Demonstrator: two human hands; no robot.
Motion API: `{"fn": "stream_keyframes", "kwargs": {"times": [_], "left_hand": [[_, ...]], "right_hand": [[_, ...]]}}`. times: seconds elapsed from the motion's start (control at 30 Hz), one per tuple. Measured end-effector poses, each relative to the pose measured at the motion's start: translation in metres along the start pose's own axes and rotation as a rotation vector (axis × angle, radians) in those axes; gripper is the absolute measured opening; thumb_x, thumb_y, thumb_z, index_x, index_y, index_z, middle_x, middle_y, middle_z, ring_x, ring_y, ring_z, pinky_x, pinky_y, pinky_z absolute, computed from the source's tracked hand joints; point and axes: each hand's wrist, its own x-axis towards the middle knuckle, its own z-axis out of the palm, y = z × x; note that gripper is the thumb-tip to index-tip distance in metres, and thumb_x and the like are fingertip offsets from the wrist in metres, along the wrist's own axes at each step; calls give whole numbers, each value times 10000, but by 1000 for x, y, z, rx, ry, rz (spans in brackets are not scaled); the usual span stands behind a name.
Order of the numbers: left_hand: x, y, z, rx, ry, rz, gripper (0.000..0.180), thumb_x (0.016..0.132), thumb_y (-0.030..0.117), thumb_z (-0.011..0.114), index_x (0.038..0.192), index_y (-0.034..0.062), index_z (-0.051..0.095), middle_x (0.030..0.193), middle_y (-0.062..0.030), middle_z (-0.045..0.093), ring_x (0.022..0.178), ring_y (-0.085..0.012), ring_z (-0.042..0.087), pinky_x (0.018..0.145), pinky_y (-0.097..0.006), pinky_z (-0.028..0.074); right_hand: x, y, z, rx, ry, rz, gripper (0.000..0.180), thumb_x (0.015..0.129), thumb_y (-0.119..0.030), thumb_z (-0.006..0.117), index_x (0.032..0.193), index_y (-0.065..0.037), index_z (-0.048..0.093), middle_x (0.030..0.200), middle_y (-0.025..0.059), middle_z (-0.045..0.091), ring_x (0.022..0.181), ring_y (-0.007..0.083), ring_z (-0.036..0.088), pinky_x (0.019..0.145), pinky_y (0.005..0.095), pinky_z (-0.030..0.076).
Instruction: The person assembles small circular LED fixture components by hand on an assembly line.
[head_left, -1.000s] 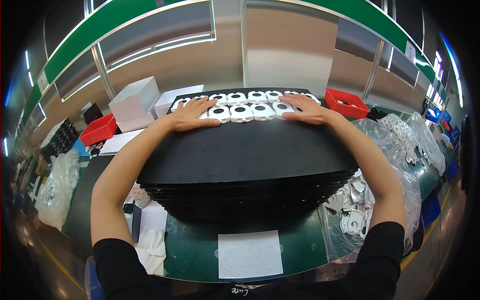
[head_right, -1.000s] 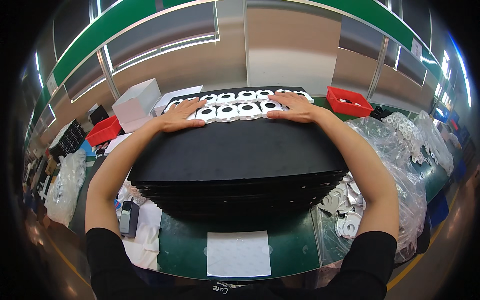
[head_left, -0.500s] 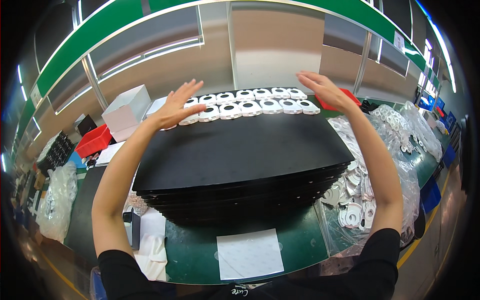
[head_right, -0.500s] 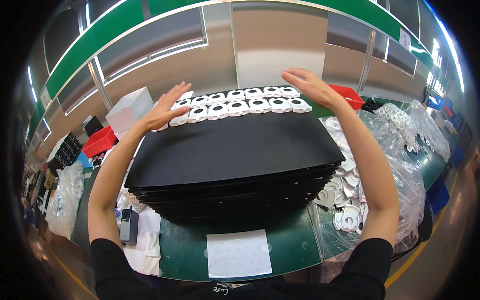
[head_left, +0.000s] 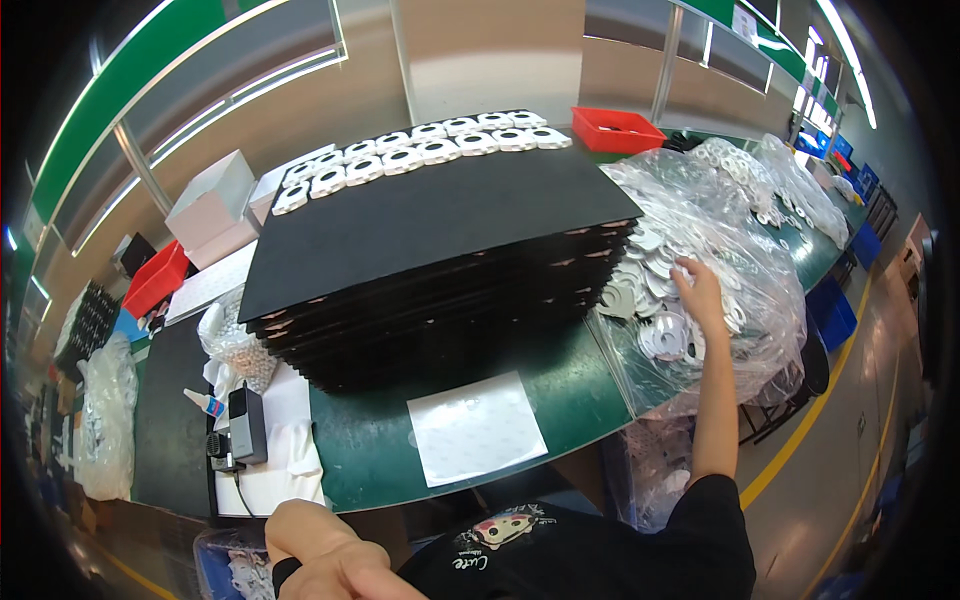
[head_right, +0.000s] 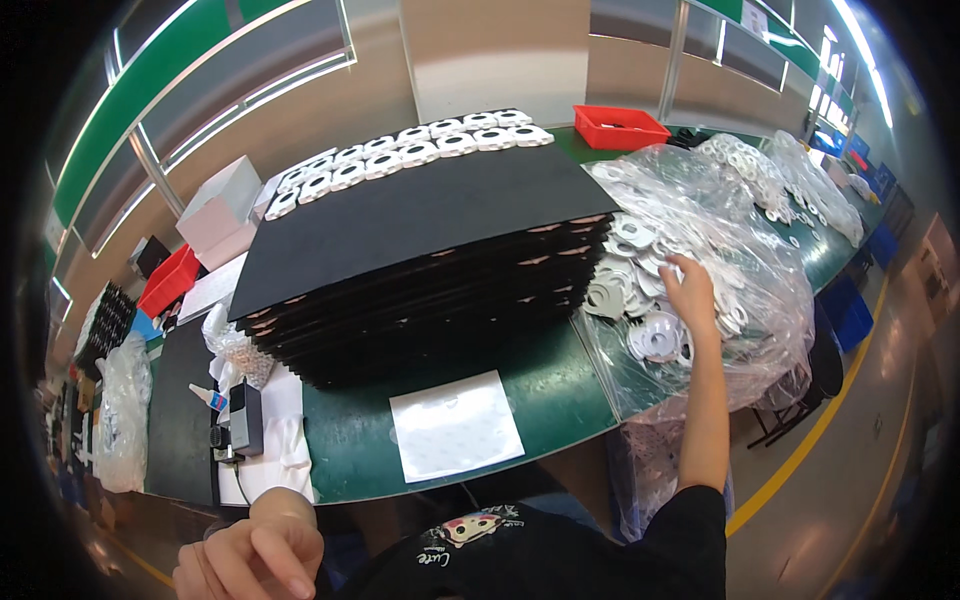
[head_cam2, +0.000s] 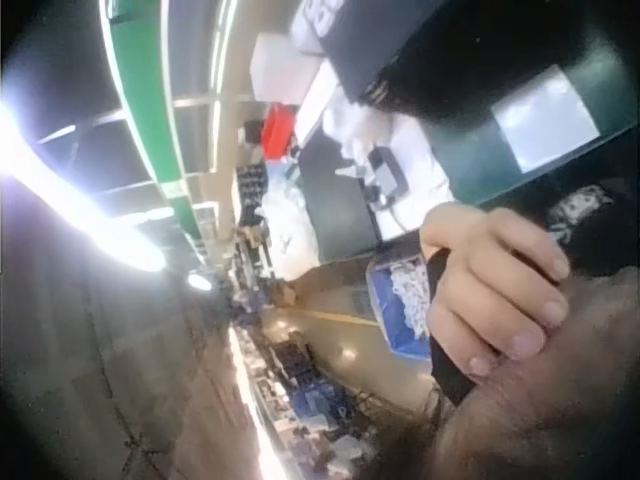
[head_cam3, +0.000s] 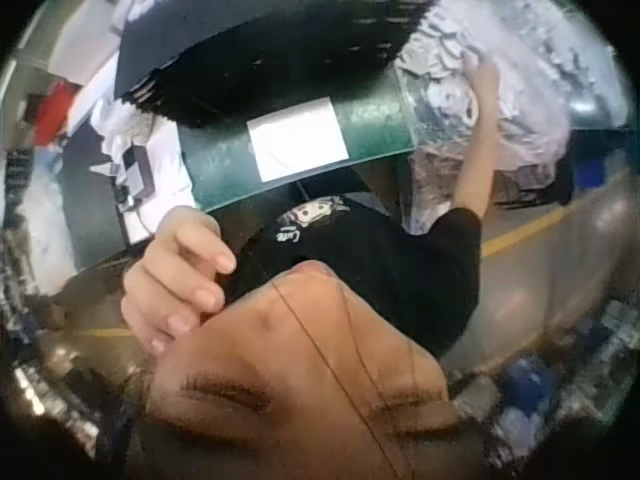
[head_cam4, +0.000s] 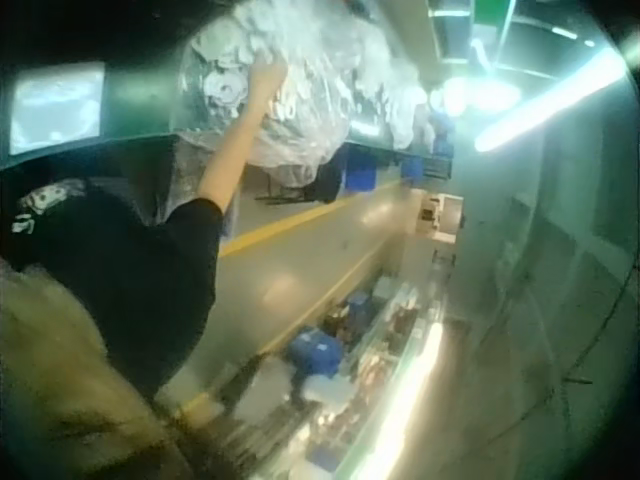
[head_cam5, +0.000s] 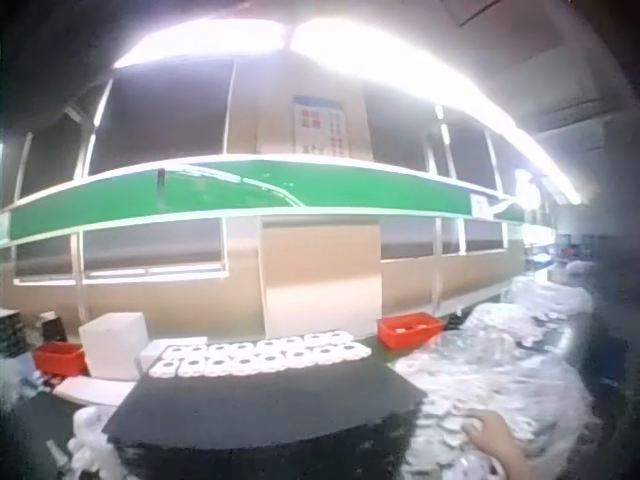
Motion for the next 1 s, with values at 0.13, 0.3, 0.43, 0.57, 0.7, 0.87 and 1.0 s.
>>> {"fn": "stream_keyframes", "kwargs": {"times": [0.13, 0.3, 0.43, 0.57, 0.7, 0.87, 1.0], "left_hand": [[5, 1, 18, -184, 38, -126, 224, 899, 194, 526, 1109, 115, 545, 1106, -55, 522, 933, -211, 554, 750, -387, 488], [9, 5, 28, -286, -1, -6, 214, 893, 185, 532, 1087, 114, 584, 1092, -41, 525, 962, -200, 527, 767, -350, 480], [8, -1, 47, -329, 36, 127, 243, 876, 166, 553, 1110, 109, 588, 1094, -34, 516, 1024, -193, 487, 792, -325, 481], [7, -1, 49, -418, 13, 12, 271, 855, 155, 584, 1118, 93, 582, 1116, -64, 503, 1011, -232, 502, 777, -337, 503], [1, -5, 37, -437, -100, -51, 305, 852, 177, 602, 1139, 84, 562, 1117, -109, 493, 932, -298, 544, 728, -347, 520], [-48, -10, 27, 465, -130, -57, 144, 807, 174, 615, 831, 33, 633, 879, -138, 614, 729, -225, 622, 564, -296, 509], [-95, -4, 4, 1007, -393, -172, 261, 825, 160, 600, 1053, 31, 594, 989, -122, 600, 748, -200, 600, 600, -274, 499]], "right_hand": [[-57, 22, 16, -335, 146, 267, 621, 797, -432, 607, 1286, -84, 445, 1349, 214, 372, 1221, 378, 363, 974, 490, 307], [-55, 7, 38, -270, 129, 405, 783, 760, -552, 590, 1394, -184, 314, 1431, 200, 263, 1294, 404, 249, 1004, 582, 200], [-42, 40, 54, -98, 326, 70, 713, 764, -489, 615, 1362, -194, 362, 1415, 163, 311, 1280, 356, 294, 996, 588, 225], [-36, 6, 64, -125, 117, 7, 567, 761, -422, 647, 1242, -181, 465, 1390, 73, 374, 1273, 288, 333, 989, 629, 206], [-35, -15, 71, -147, 117, -44, 432, 777, -337, 652, 1156, -175, 524, 1340, 60, 438, 1250, 261, 378, 982, 649, 193], [-30, 4, 63, -104, 350, -289, 232, 656, -13, 647, 886, -41, 633, 981, 147, 634, 978, 310, 569, 877, 384, 393], [-29, 15, 52, -49, 480, -294, 109, 749, -33, 641, 857, -49, 644, 1015, 120, 612, 980, 274, 555, 840, 357, 414]]}}
